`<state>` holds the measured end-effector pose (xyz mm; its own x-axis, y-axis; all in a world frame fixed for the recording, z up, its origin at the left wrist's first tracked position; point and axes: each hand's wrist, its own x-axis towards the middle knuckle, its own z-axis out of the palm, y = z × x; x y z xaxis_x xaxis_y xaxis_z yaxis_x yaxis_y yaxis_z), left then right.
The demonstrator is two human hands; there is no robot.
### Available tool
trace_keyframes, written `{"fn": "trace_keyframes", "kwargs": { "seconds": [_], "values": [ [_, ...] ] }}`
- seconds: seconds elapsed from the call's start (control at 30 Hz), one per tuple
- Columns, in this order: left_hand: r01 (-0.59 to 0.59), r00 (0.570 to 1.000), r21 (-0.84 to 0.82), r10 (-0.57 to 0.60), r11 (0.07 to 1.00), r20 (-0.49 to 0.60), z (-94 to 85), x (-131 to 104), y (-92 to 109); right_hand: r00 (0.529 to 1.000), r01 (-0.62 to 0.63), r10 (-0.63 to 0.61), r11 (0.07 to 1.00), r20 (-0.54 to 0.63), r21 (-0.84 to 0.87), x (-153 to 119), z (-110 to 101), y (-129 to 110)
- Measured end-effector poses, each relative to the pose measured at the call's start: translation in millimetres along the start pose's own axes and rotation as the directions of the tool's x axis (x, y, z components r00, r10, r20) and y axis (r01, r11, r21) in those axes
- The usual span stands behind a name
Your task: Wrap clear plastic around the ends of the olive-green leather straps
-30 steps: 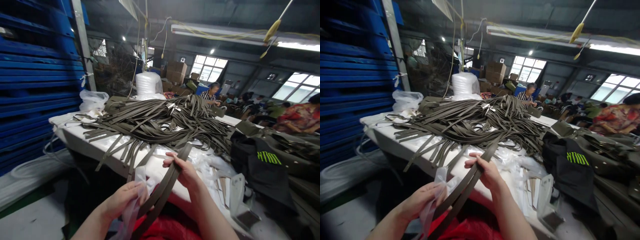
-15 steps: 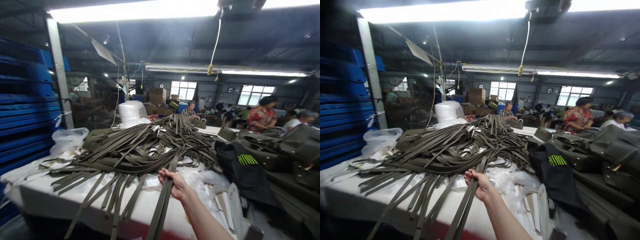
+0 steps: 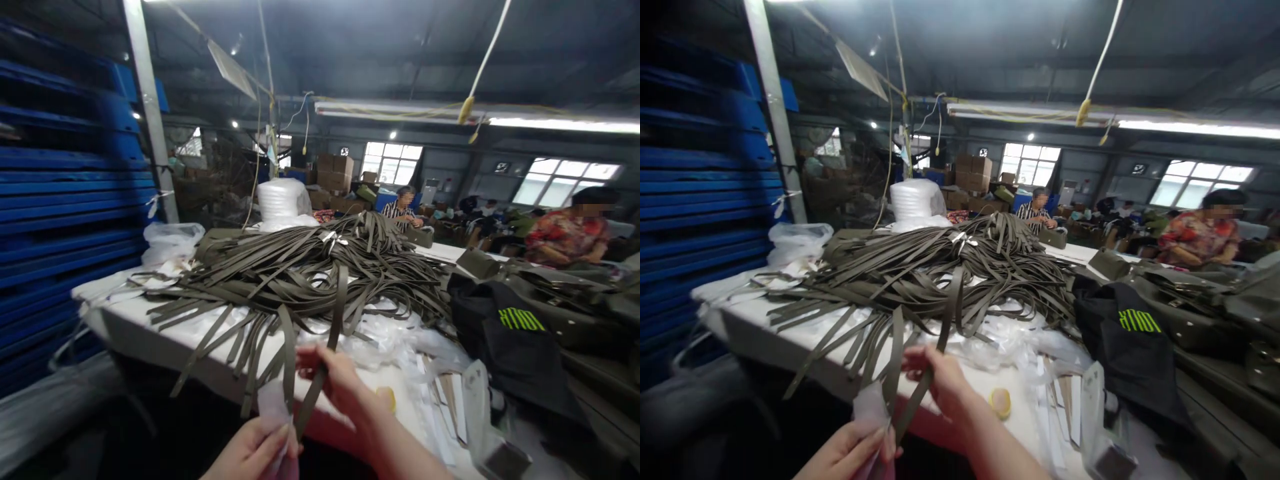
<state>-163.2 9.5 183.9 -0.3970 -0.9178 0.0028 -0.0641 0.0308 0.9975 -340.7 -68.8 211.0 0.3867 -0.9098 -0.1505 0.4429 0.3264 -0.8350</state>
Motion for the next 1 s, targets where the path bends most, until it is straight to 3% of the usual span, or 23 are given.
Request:
{"fn": "trace_keyframes", "kwargs": {
  "seconds": [0.07,0.1,0.23,0.33,0.47,0.6,0.8,1.0],
  "values": [
    [-0.030,1.000,0.051,0.030,0.998,0.001,4.1,-1.6,4.5,0.997,0.007,-0.004,0.999,-0.073,0.043,2.7,-3.9,-15.9],
    [-0.027,1.000,0.064,0.027,0.998,-0.005,5.5,-1.7,8.3,0.999,-0.031,0.033,0.998,-0.034,0.055,3.1,-4.7,-16.1],
    [-0.012,1.000,0.066,0.012,0.998,-0.010,5.1,-0.5,22.3,0.971,-0.133,0.145,0.988,0.192,-0.077,-9.0,0.7,22.2],
    [-0.039,0.999,0.191,0.037,0.981,0.016,-2.9,-2.9,25.0,0.982,-0.079,0.106,0.982,0.157,-0.171,-19.1,1.8,38.8],
    [-0.099,0.995,0.397,0.097,0.912,0.025,-23.7,-11.9,21.6,0.999,0.039,-0.041,0.974,-0.006,-0.223,-17.0,-9.2,6.2],
    [-0.075,0.995,0.504,0.033,0.860,0.091,-40.3,-20.7,16.5,0.978,0.204,-0.206,0.929,0.026,-0.308,-11.2,-19.1,-26.8],
    [-0.081,0.980,0.499,-0.023,0.863,0.199,-42.1,-26.4,13.0,0.909,0.388,-0.416,0.876,-0.040,-0.288,-7.8,-14.5,-32.2],
    [-0.092,0.972,0.475,-0.025,0.875,0.235,-38.1,-29.6,22.9,0.906,0.391,-0.421,0.874,-0.047,-0.288,-5.2,-13.9,-33.2]
  ]
}}
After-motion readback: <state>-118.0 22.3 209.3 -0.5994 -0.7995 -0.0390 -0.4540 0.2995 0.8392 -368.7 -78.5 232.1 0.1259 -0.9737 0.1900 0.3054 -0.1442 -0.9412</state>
